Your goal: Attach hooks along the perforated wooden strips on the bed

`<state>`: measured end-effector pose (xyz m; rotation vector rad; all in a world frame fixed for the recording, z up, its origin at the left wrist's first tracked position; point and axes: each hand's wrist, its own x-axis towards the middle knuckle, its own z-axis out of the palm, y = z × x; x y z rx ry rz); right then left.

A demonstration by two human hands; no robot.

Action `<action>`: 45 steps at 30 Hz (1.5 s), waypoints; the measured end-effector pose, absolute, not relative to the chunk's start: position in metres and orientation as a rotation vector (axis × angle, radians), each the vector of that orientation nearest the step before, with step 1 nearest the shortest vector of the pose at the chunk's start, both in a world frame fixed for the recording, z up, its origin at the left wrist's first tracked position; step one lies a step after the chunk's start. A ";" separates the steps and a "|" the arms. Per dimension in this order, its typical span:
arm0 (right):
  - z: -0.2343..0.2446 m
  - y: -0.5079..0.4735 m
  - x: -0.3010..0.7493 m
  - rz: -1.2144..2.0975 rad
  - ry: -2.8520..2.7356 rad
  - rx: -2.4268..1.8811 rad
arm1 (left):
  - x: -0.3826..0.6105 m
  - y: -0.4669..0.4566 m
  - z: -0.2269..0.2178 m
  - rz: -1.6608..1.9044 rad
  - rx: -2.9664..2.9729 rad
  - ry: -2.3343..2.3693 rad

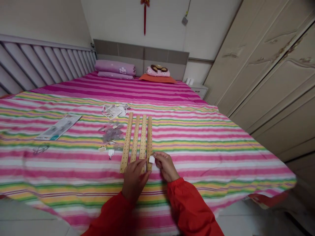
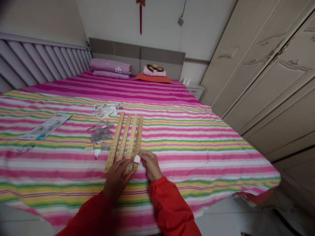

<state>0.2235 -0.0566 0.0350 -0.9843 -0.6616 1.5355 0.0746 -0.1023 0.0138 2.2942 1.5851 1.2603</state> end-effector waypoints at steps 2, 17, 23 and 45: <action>0.041 -0.066 0.220 1.519 -0.609 -0.944 | 0.076 -0.102 0.014 1.326 2.146 1.513; 0.042 -0.122 0.197 1.566 -0.413 -0.897 | 0.078 -0.108 0.044 1.303 1.433 1.240; 0.046 -0.116 0.223 1.430 -0.635 -0.960 | 0.056 -0.090 0.060 0.885 1.537 1.057; 0.033 -0.079 0.218 1.531 -0.570 -1.093 | 0.071 -0.056 0.042 1.003 1.570 1.264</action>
